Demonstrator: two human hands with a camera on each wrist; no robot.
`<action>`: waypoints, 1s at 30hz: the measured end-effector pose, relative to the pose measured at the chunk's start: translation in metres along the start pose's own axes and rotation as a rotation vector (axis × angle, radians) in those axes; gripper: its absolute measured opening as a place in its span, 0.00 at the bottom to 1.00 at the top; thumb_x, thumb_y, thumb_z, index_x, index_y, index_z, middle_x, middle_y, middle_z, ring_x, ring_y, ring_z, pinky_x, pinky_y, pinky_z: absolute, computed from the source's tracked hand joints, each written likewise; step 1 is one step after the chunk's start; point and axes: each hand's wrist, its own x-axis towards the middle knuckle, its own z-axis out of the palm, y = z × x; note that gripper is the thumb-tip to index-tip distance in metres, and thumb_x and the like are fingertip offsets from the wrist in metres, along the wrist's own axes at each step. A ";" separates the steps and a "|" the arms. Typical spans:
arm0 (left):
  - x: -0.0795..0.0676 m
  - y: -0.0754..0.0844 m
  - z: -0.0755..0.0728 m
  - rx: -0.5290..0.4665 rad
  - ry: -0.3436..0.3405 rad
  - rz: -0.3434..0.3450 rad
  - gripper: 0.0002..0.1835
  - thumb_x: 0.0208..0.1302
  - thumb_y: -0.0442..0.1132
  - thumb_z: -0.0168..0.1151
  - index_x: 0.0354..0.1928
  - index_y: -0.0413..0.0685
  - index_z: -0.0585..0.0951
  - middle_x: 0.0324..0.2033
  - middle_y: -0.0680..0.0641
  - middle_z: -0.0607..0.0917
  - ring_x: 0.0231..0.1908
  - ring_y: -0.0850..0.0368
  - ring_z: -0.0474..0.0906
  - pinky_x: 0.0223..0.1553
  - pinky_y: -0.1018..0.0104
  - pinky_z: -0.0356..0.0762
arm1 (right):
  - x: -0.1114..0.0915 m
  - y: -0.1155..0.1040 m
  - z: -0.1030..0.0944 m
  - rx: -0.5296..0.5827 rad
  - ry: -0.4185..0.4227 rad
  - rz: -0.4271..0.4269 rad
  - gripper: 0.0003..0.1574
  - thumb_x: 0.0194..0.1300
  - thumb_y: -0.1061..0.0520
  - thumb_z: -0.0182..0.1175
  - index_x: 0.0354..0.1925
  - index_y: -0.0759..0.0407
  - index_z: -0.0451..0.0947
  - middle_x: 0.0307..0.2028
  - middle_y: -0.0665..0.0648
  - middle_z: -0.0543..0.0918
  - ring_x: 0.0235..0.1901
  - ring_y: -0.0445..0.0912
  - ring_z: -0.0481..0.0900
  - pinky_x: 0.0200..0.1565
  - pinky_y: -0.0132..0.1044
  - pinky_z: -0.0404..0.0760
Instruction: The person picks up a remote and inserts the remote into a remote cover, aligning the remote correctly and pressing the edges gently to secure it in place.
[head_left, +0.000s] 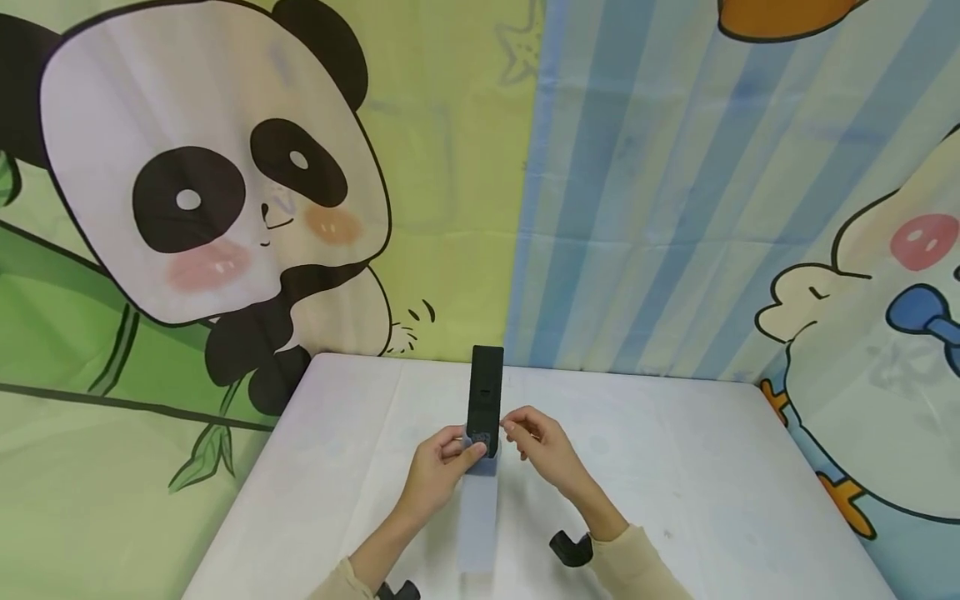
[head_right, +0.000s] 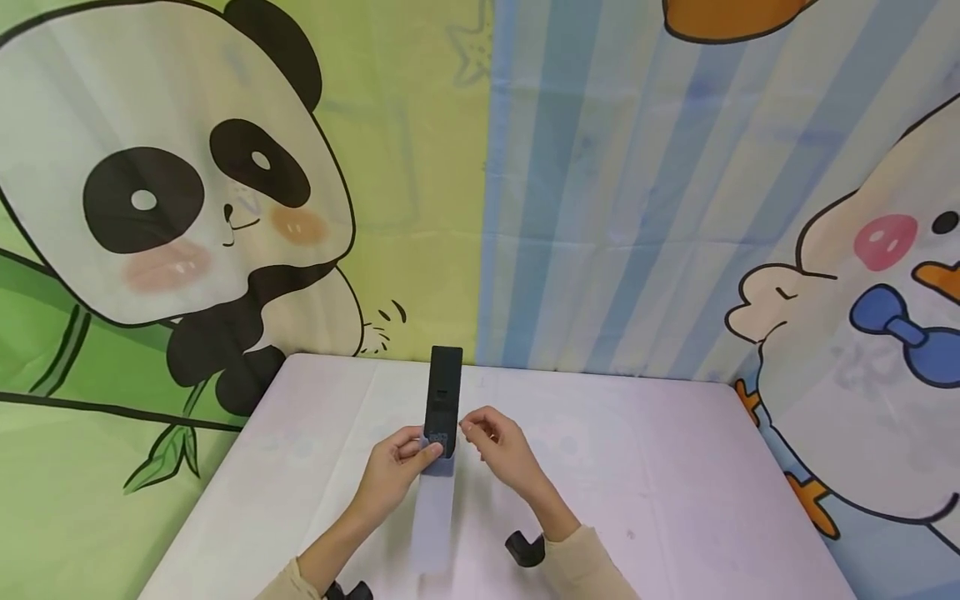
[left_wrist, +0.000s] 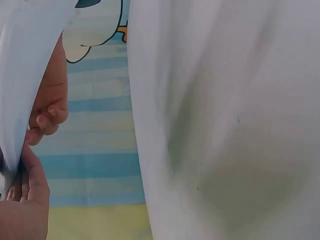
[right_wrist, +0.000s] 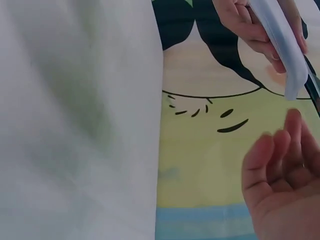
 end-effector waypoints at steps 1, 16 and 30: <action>0.000 0.000 0.000 -0.007 -0.007 -0.004 0.16 0.64 0.38 0.71 0.51 0.39 0.82 0.25 0.50 0.83 0.21 0.64 0.71 0.24 0.74 0.68 | 0.002 -0.001 0.001 0.004 0.036 -0.003 0.11 0.76 0.57 0.57 0.51 0.62 0.79 0.36 0.63 0.80 0.31 0.57 0.75 0.30 0.42 0.80; -0.001 0.001 -0.007 -0.111 -0.225 -0.072 0.20 0.73 0.38 0.60 0.58 0.28 0.76 0.45 0.38 0.87 0.44 0.55 0.85 0.46 0.62 0.82 | 0.018 -0.018 -0.005 0.060 0.077 -0.005 0.09 0.75 0.61 0.56 0.42 0.68 0.78 0.26 0.65 0.76 0.31 0.69 0.72 0.32 0.37 0.76; -0.001 0.003 -0.009 -0.084 -0.230 -0.009 0.17 0.73 0.37 0.60 0.54 0.28 0.78 0.42 0.39 0.88 0.43 0.57 0.85 0.44 0.61 0.83 | 0.014 -0.041 -0.008 0.059 -0.061 0.006 0.10 0.76 0.61 0.55 0.44 0.67 0.80 0.31 0.55 0.78 0.33 0.68 0.72 0.34 0.34 0.76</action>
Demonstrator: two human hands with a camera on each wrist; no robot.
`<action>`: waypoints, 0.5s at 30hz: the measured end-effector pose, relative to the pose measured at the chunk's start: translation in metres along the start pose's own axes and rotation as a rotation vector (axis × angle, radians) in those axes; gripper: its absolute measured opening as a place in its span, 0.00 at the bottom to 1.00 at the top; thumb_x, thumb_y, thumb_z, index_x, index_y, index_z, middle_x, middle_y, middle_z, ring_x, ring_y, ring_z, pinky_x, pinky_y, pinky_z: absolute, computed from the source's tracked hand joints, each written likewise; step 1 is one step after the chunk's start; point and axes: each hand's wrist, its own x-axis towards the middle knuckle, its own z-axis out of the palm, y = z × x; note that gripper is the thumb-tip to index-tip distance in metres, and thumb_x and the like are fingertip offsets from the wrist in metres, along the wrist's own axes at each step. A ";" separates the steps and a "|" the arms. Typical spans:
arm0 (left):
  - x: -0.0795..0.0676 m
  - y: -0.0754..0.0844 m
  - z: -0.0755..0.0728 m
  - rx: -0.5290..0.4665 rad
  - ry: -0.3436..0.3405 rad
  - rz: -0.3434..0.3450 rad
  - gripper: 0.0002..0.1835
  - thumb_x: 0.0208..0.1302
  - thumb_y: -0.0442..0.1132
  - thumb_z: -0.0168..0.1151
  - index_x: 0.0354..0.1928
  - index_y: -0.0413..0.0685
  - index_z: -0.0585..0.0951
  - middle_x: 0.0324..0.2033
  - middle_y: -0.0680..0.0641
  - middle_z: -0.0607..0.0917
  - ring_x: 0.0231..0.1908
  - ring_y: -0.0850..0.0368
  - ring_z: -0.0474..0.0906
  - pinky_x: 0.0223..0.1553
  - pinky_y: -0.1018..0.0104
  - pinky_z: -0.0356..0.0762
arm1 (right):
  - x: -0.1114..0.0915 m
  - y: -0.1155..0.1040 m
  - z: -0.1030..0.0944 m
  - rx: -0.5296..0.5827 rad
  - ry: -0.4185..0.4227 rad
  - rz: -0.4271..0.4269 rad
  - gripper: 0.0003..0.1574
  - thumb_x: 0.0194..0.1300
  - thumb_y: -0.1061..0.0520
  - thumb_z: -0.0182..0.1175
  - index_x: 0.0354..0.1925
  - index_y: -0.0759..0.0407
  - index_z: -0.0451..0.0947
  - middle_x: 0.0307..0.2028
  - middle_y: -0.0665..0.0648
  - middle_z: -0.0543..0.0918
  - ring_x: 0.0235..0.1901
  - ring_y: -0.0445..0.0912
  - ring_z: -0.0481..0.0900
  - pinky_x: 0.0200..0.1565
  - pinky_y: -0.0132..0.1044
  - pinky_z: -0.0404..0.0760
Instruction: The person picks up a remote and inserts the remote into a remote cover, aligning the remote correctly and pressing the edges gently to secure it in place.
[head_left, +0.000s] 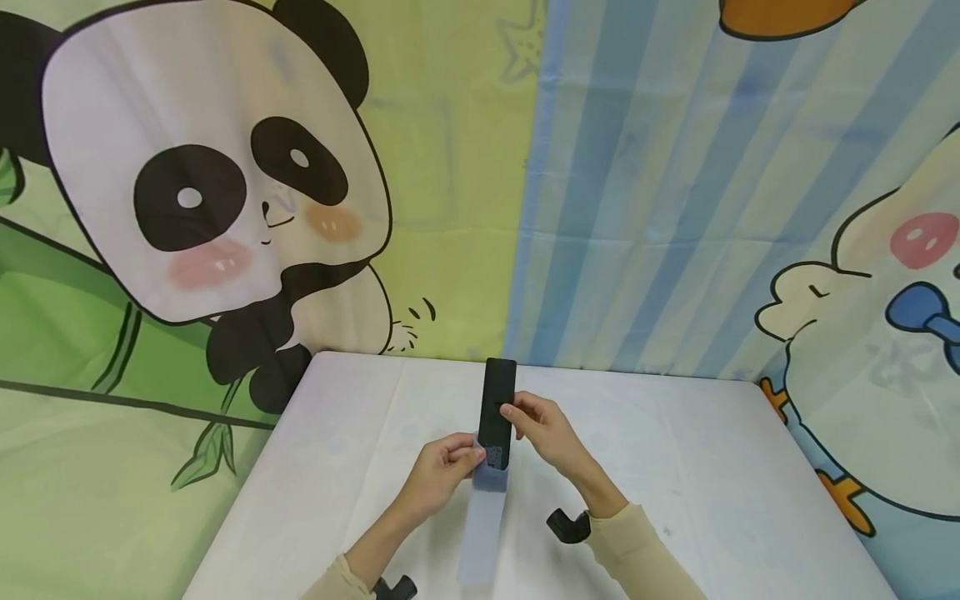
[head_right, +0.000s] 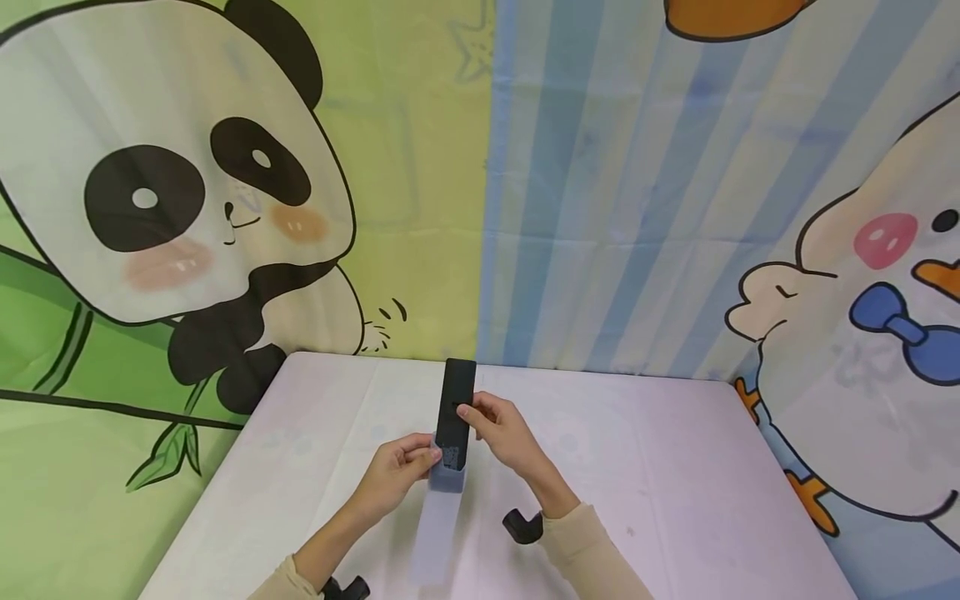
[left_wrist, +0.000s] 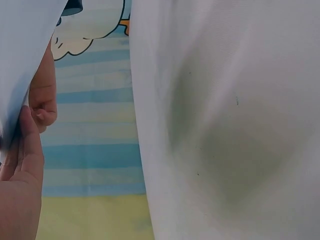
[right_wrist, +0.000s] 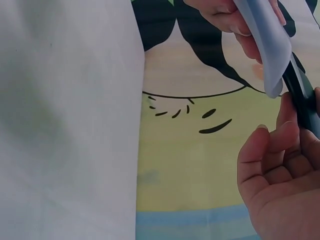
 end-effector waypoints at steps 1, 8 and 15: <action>0.000 0.000 0.000 -0.001 0.000 0.007 0.17 0.73 0.36 0.60 0.54 0.28 0.78 0.42 0.39 0.88 0.42 0.57 0.85 0.44 0.61 0.83 | 0.001 0.004 -0.001 -0.001 -0.004 0.005 0.10 0.76 0.61 0.55 0.44 0.67 0.79 0.31 0.55 0.77 0.33 0.68 0.72 0.34 0.34 0.76; 0.001 0.003 0.000 0.013 0.008 0.028 0.17 0.73 0.36 0.61 0.54 0.27 0.79 0.42 0.38 0.88 0.43 0.55 0.86 0.44 0.61 0.83 | 0.005 0.025 -0.001 -0.022 -0.019 -0.026 0.09 0.77 0.62 0.54 0.45 0.66 0.79 0.31 0.57 0.78 0.31 0.68 0.72 0.32 0.35 0.75; 0.002 0.009 0.001 0.025 0.036 0.033 0.15 0.71 0.36 0.62 0.52 0.28 0.80 0.40 0.39 0.88 0.42 0.55 0.86 0.45 0.61 0.83 | 0.004 0.023 0.002 -0.025 -0.010 -0.066 0.10 0.76 0.59 0.55 0.47 0.63 0.81 0.33 0.55 0.81 0.28 0.57 0.74 0.32 0.39 0.76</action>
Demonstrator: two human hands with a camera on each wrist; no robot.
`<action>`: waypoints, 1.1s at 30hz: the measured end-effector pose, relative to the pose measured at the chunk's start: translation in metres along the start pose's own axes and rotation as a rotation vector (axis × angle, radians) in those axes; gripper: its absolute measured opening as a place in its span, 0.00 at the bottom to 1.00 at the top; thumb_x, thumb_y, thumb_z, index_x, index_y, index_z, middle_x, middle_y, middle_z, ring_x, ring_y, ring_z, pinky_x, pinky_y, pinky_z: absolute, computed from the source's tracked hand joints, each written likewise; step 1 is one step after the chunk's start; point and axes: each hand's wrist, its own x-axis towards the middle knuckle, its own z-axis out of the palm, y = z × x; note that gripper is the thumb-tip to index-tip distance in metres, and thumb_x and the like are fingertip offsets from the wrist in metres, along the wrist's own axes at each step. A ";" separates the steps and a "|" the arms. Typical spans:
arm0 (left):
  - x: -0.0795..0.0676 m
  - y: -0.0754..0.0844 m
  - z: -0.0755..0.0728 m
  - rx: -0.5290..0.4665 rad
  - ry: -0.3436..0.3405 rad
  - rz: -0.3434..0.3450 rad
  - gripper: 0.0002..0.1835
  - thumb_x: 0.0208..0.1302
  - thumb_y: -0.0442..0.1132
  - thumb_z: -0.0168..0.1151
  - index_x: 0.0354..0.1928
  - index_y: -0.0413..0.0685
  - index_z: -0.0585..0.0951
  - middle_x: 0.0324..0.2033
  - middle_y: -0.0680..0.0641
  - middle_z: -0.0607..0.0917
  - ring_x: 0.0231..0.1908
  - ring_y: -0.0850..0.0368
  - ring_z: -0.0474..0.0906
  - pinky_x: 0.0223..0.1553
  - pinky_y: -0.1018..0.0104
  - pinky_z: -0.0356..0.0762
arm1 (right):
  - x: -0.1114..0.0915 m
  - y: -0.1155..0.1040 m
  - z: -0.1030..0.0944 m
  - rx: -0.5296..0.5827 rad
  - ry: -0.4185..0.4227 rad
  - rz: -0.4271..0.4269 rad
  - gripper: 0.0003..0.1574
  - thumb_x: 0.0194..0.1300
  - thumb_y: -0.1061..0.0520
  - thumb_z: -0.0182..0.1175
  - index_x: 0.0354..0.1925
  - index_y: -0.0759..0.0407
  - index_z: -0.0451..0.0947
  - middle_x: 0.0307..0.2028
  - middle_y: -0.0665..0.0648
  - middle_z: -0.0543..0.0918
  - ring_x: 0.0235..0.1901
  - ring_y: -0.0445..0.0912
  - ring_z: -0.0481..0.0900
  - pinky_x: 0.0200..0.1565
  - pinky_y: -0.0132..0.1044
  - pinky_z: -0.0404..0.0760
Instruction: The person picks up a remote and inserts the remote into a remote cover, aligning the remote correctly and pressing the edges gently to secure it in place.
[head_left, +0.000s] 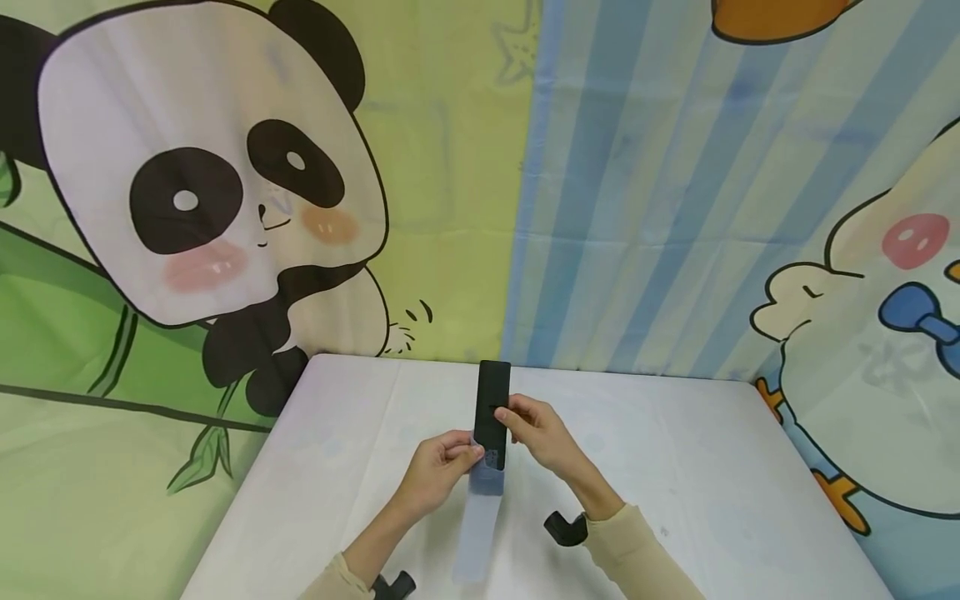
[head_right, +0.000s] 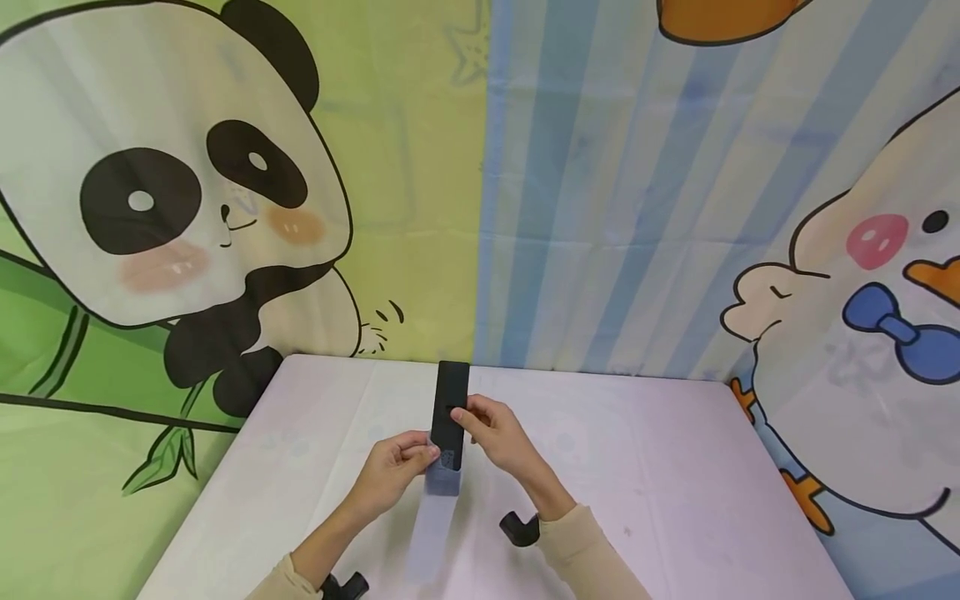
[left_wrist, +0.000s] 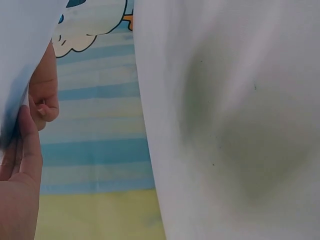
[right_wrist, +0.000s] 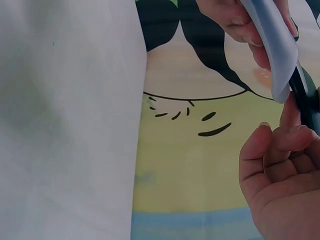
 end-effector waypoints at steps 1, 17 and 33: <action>0.001 0.001 0.000 0.001 0.002 0.001 0.15 0.71 0.36 0.62 0.51 0.28 0.80 0.40 0.39 0.88 0.42 0.56 0.86 0.45 0.61 0.83 | 0.000 -0.001 0.000 0.001 -0.002 -0.003 0.10 0.76 0.59 0.55 0.48 0.63 0.81 0.33 0.54 0.81 0.28 0.58 0.74 0.32 0.40 0.76; 0.002 0.001 -0.001 0.040 0.026 -0.075 0.27 0.70 0.40 0.65 0.64 0.32 0.72 0.40 0.43 0.88 0.36 0.58 0.82 0.40 0.69 0.79 | -0.003 0.000 0.004 -0.001 0.065 0.008 0.10 0.74 0.58 0.58 0.48 0.63 0.81 0.35 0.57 0.83 0.31 0.58 0.76 0.34 0.38 0.78; 0.012 0.003 0.000 0.109 0.067 -0.140 0.25 0.68 0.49 0.67 0.61 0.45 0.76 0.21 0.51 0.83 0.20 0.62 0.66 0.22 0.71 0.61 | -0.009 -0.030 0.003 -0.035 0.047 0.028 0.10 0.74 0.63 0.57 0.47 0.69 0.80 0.30 0.52 0.79 0.26 0.43 0.73 0.30 0.34 0.74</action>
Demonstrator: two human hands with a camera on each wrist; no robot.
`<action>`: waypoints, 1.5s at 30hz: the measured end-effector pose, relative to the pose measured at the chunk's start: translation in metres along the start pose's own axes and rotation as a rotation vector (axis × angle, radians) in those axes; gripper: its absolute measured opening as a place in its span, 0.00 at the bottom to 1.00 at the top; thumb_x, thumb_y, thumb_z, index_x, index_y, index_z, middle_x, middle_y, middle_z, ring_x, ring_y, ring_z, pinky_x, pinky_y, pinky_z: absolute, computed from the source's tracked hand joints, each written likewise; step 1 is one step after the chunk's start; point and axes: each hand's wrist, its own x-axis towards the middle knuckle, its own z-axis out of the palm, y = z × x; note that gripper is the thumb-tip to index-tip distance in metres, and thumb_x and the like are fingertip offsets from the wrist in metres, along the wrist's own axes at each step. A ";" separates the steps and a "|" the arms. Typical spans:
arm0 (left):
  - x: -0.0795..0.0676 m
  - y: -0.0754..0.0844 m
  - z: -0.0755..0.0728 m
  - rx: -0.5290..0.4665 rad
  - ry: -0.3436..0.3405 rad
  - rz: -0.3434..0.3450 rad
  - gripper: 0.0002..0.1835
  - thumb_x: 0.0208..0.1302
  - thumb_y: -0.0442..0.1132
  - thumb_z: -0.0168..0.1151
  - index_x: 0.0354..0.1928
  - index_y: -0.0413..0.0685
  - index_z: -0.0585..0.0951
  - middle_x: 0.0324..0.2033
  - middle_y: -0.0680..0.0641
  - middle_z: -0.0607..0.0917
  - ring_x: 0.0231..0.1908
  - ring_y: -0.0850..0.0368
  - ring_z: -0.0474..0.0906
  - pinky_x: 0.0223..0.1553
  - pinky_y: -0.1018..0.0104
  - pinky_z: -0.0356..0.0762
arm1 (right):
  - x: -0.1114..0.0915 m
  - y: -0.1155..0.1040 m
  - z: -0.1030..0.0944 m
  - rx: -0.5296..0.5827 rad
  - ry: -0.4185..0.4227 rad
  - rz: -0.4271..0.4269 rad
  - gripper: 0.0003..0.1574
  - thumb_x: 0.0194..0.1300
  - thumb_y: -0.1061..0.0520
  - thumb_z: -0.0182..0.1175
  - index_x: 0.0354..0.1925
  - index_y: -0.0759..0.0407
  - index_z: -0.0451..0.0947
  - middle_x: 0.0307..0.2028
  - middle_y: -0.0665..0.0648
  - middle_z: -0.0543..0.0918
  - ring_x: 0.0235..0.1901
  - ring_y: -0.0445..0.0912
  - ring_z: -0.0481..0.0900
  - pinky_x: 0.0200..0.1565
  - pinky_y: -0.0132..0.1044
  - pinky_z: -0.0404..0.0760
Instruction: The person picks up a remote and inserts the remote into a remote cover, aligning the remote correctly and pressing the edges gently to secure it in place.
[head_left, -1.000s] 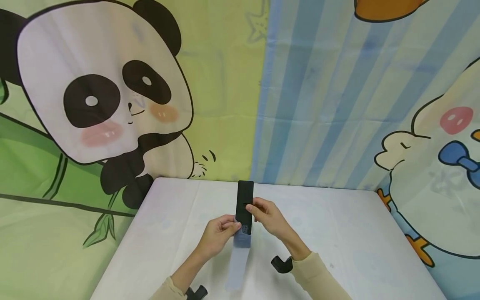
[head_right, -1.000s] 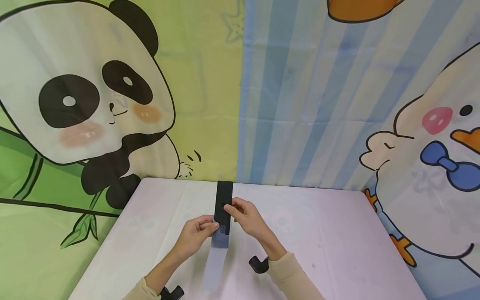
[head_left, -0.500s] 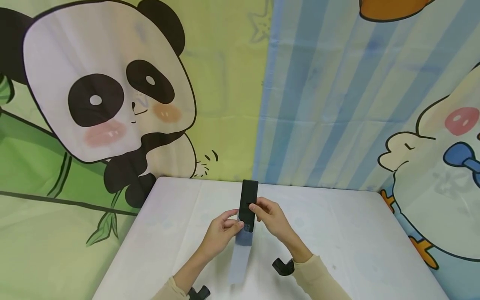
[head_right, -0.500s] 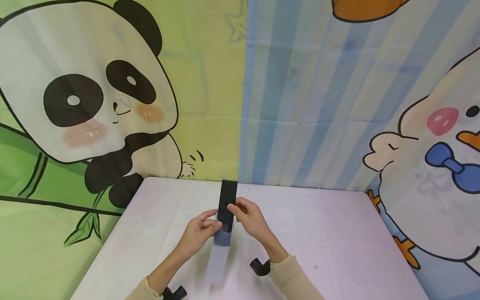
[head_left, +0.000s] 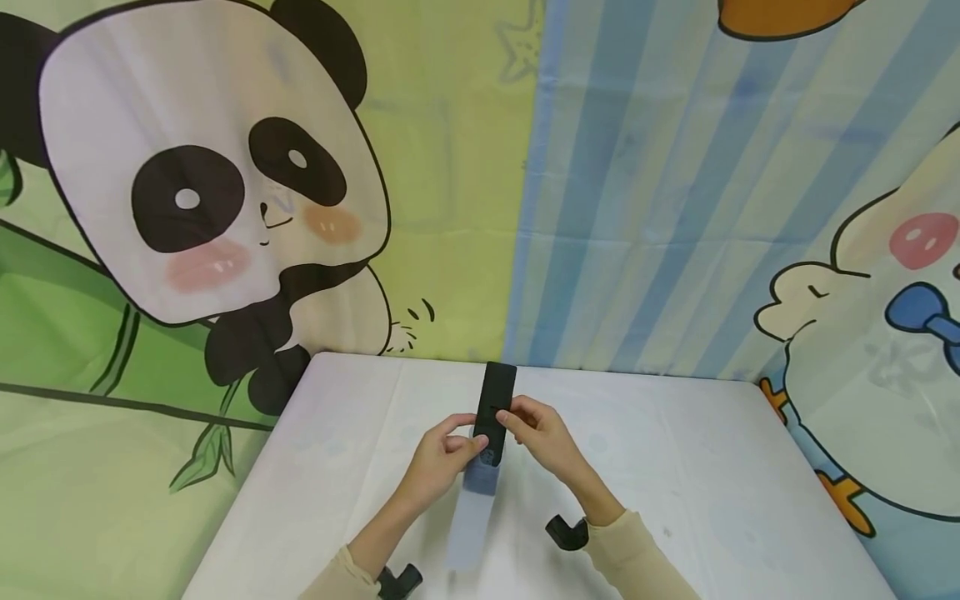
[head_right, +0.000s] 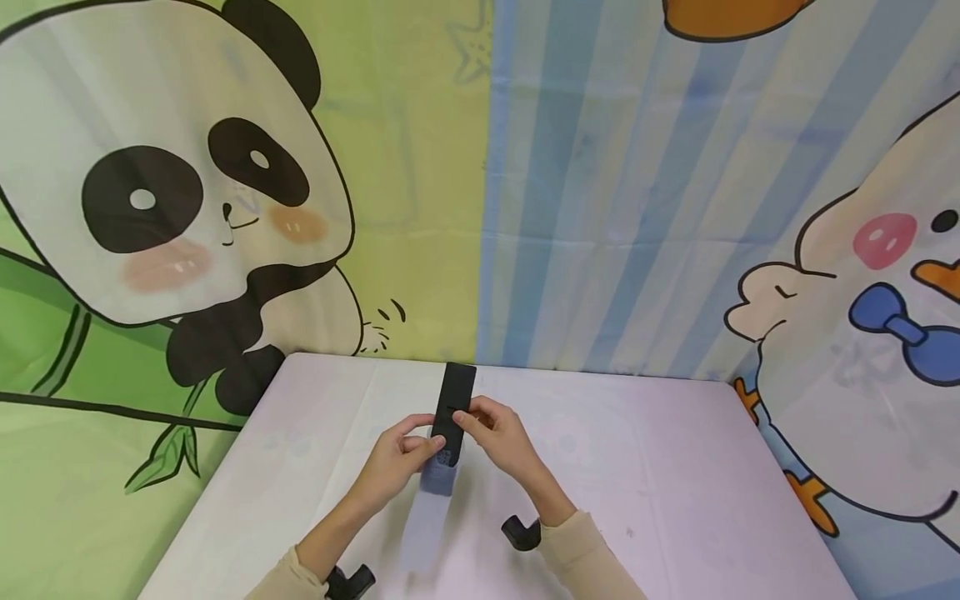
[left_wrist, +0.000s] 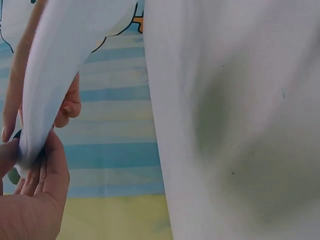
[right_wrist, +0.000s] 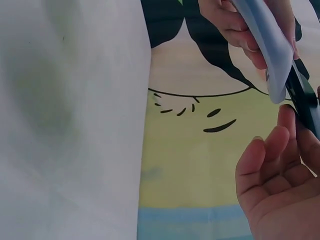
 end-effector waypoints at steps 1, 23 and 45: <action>0.000 0.000 -0.001 -0.011 0.002 -0.004 0.24 0.68 0.49 0.66 0.61 0.45 0.76 0.23 0.50 0.84 0.21 0.62 0.70 0.24 0.71 0.66 | -0.001 0.000 0.000 -0.003 -0.004 0.002 0.10 0.74 0.63 0.57 0.48 0.69 0.79 0.31 0.54 0.79 0.26 0.44 0.73 0.31 0.35 0.75; -0.001 0.002 -0.004 -0.051 -0.098 -0.013 0.28 0.73 0.50 0.60 0.69 0.51 0.65 0.37 0.46 0.89 0.39 0.52 0.86 0.46 0.56 0.82 | -0.022 0.058 0.010 0.172 -0.054 -0.011 0.09 0.74 0.63 0.56 0.39 0.70 0.78 0.30 0.69 0.78 0.27 0.61 0.74 0.33 0.39 0.77; 0.000 0.001 0.002 -0.071 -0.060 0.032 0.26 0.73 0.49 0.60 0.67 0.51 0.67 0.27 0.46 0.86 0.34 0.54 0.83 0.44 0.58 0.82 | -0.010 0.050 0.006 0.320 -0.028 0.115 0.13 0.75 0.61 0.56 0.37 0.72 0.75 0.28 0.60 0.76 0.27 0.48 0.74 0.34 0.36 0.76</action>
